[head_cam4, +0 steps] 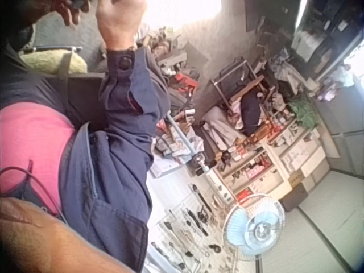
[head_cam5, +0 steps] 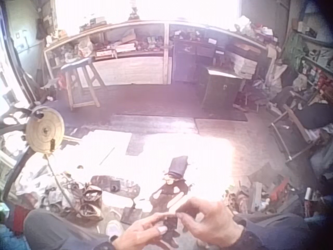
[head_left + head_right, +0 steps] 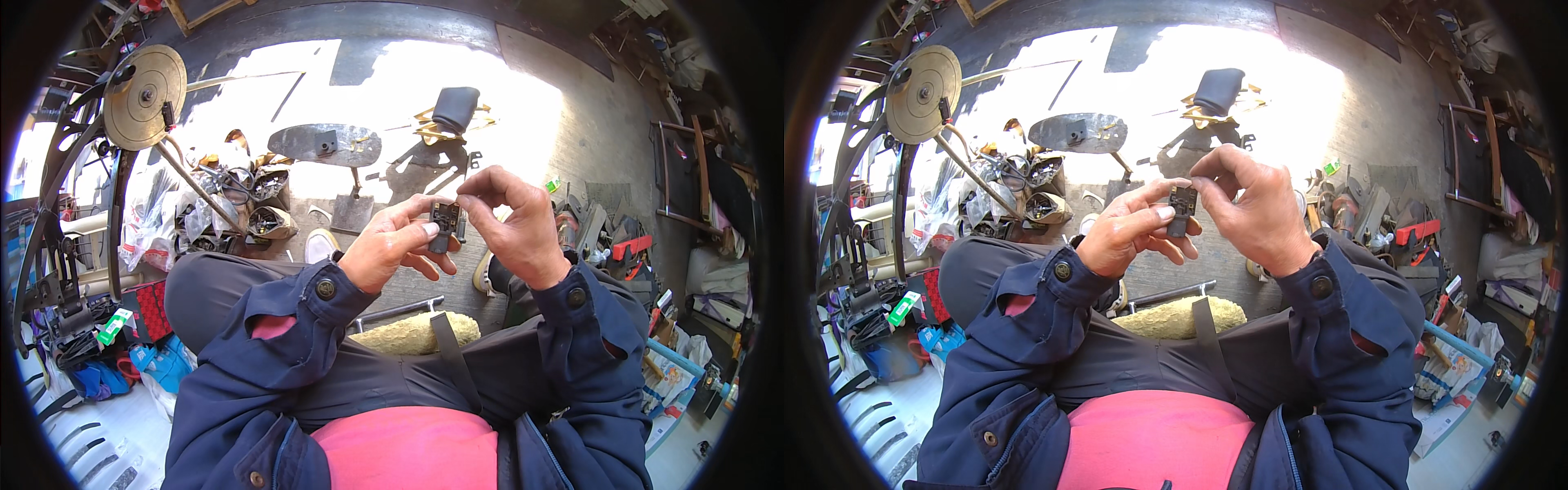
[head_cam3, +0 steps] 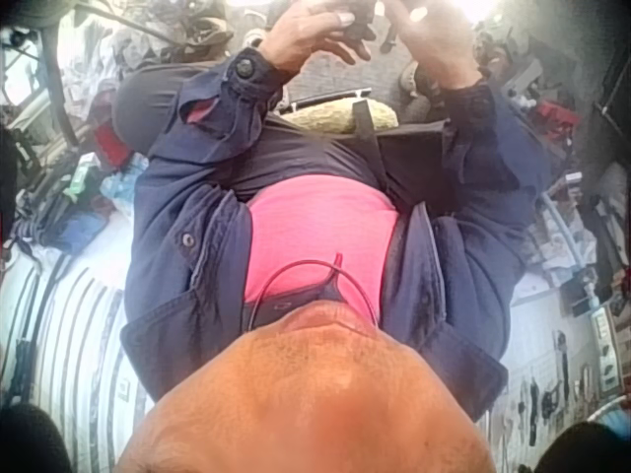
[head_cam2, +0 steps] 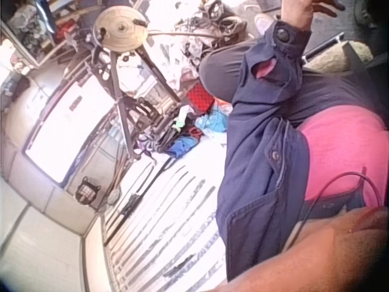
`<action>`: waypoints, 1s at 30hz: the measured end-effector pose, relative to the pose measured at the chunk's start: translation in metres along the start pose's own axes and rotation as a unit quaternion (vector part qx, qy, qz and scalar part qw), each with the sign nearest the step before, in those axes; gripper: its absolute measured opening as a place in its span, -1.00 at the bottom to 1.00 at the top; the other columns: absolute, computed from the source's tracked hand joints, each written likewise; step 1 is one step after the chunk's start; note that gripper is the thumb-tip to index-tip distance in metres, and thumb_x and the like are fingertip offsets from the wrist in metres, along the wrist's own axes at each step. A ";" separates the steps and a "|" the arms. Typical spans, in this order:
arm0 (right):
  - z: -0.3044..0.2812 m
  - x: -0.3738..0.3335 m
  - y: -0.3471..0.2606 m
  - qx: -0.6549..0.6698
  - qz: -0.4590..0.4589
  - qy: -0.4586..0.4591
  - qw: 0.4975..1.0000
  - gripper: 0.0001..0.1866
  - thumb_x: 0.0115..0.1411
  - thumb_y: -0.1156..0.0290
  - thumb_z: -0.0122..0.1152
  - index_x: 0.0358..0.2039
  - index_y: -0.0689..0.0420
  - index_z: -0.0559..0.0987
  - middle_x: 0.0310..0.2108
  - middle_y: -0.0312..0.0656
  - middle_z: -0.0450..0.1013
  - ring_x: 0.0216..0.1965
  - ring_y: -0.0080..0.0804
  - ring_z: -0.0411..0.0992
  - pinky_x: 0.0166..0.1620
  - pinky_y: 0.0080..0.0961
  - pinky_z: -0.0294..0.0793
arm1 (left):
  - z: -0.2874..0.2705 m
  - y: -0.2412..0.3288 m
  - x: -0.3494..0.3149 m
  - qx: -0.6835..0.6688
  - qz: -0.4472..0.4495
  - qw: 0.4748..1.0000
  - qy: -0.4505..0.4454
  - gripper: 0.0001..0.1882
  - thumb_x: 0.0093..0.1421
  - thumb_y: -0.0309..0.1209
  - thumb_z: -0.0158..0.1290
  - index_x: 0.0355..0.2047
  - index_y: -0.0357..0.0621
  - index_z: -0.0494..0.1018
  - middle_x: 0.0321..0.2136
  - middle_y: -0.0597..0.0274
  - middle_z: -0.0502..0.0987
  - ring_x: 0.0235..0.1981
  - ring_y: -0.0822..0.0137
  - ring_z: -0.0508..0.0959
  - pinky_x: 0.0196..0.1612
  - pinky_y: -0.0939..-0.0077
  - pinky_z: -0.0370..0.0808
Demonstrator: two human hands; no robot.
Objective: The person sits on the floor and manipulates a small black electronic component with both hands. They repeatedly open and close a latch or clip on the component, rotating it to inspect different sides. The task appears to involve assembling or adjusting the component's internal parts.
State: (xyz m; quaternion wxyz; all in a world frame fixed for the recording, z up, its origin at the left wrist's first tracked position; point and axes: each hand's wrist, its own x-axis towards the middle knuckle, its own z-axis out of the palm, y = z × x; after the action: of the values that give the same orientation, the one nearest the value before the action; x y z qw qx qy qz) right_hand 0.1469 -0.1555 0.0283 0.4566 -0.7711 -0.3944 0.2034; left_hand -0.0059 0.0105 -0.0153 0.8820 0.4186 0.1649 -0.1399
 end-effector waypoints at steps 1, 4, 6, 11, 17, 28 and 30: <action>-0.001 0.000 -0.001 -0.002 0.005 -0.007 1.000 -0.89 0.30 0.57 0.36 -0.17 0.26 0.68 -0.34 -0.15 0.69 -0.37 -0.52 0.63 -0.24 -0.56 0.60 | 0.000 0.000 0.000 -0.001 -0.001 1.000 0.000 -0.44 0.49 -0.29 -0.02 0.45 -0.11 0.28 -0.04 -0.06 0.69 -0.13 0.06 0.77 -0.08 0.29 0.72; -0.002 -0.001 -0.003 -0.010 0.002 -0.023 1.000 -0.88 0.29 0.64 0.34 -0.16 0.29 0.68 -0.32 -0.20 0.65 -0.27 -0.56 0.62 -0.15 -0.58 0.60 | 0.000 0.000 0.000 -0.004 -0.001 1.000 0.002 -0.43 0.49 -0.29 -0.01 0.46 -0.11 0.27 -0.04 -0.07 0.69 -0.13 0.06 0.77 -0.08 0.29 0.72; -0.002 0.000 -0.003 -0.018 -0.020 -0.024 0.999 -0.88 0.28 0.65 0.34 -0.16 0.29 0.69 -0.32 -0.20 0.64 -0.28 -0.55 0.61 -0.16 -0.58 0.59 | 0.001 0.000 0.000 -0.002 -0.001 1.000 0.002 -0.42 0.50 -0.28 0.00 0.47 -0.11 0.26 -0.04 -0.07 0.69 -0.13 0.05 0.77 -0.08 0.29 0.72; 0.000 0.000 -0.003 0.019 -0.004 -0.018 1.000 -0.87 0.27 0.67 0.34 -0.17 0.28 0.71 -0.27 -0.21 0.63 -0.27 -0.52 0.61 -0.17 -0.56 0.57 | 0.001 0.001 -0.001 0.004 -0.003 1.000 0.002 -0.41 0.50 -0.27 0.00 0.48 -0.11 0.25 -0.04 -0.06 0.68 -0.13 0.05 0.77 -0.08 0.28 0.72; -0.003 0.000 -0.004 0.014 -0.004 -0.024 1.000 -0.85 0.28 0.67 0.33 -0.14 0.27 0.71 -0.25 -0.24 0.61 -0.27 -0.54 0.58 -0.15 -0.58 0.57 | 0.002 0.002 -0.002 0.004 -0.001 1.000 0.003 -0.42 0.50 -0.26 0.00 0.47 -0.12 0.26 -0.05 -0.04 0.68 -0.13 0.05 0.77 -0.07 0.28 0.71; 0.000 0.000 -0.008 0.004 -0.011 -0.019 1.000 -0.88 0.27 0.64 0.38 -0.18 0.30 0.68 -0.34 -0.22 0.64 -0.35 -0.58 0.58 -0.21 -0.59 0.57 | 0.002 0.000 -0.001 0.004 -0.004 1.000 0.004 -0.44 0.49 -0.25 0.01 0.44 -0.11 0.30 -0.04 -0.02 0.68 -0.13 0.10 0.77 -0.07 0.31 0.71; 0.002 0.000 -0.008 0.011 -0.004 -0.023 1.000 -0.89 0.27 0.64 0.38 -0.19 0.30 0.67 -0.34 -0.22 0.64 -0.35 -0.58 0.59 -0.21 -0.59 0.57 | 0.001 0.000 -0.001 0.004 -0.005 1.000 0.004 -0.45 0.49 -0.25 0.01 0.43 -0.11 0.31 -0.04 -0.02 0.68 -0.13 0.10 0.77 -0.07 0.32 0.71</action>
State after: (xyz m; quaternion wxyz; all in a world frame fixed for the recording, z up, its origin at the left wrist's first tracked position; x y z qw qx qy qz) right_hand 0.1423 -0.1529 0.0341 0.4567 -0.7593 -0.4060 0.2237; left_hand -0.0065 0.0096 -0.0142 0.8791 0.4216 0.1700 -0.1432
